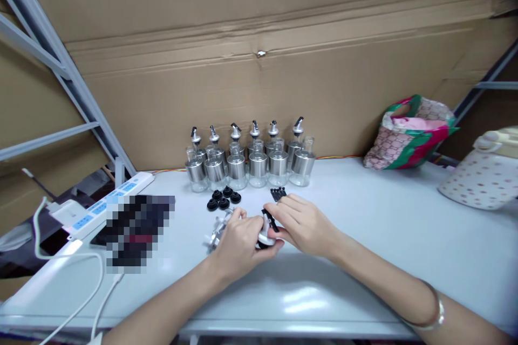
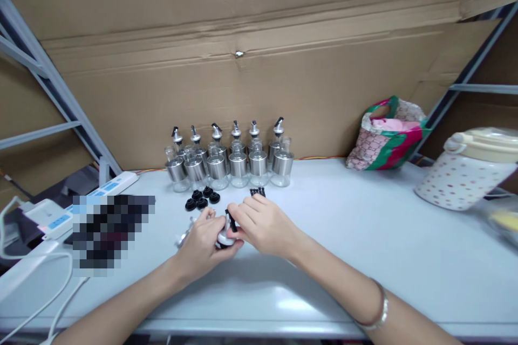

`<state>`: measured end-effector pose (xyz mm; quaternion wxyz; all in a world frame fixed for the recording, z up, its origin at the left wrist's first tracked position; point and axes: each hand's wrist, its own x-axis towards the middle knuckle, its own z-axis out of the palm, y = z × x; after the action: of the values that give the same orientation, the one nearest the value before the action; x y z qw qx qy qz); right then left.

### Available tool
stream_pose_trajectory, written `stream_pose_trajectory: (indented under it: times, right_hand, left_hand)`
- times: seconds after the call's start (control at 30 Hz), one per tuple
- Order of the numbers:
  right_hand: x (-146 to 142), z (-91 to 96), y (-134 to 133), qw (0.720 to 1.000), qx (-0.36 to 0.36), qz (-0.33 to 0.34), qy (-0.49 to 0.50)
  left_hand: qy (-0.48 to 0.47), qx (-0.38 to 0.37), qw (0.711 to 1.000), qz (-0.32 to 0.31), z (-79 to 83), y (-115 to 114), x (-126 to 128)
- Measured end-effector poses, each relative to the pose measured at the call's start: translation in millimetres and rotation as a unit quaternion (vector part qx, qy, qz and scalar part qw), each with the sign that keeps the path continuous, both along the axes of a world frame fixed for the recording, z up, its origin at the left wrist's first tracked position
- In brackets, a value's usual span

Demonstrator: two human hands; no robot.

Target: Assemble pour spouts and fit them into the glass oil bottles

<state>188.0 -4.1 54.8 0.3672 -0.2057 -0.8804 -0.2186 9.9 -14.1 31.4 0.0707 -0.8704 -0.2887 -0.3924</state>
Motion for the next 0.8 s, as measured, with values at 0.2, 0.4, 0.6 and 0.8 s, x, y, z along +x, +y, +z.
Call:
stream_pose_trajectory:
  times: [0.2,0.4,0.6,0.8]
  right_hand:
    - [4,-0.5,1,0.998,0.007,0.026,0.049]
    - [32,10.1,9,0.988,-0.093,-0.072,0.099]
    - [61,5.7,41,0.936,-0.267,-0.227,0.005]
    - [70,-13.4,62,0.904,-0.346,-0.236,-0.083]
  left_hand:
    - [0.050,-0.012,0.998,-0.028,2.1,-3,0]
    - [0.096,0.018,0.994,-0.039,2.6,9,-13]
    - [0.093,0.019,0.993,-0.064,4.4,10,-16]
    - [0.100,-0.029,0.992,-0.074,0.0,10,-15]
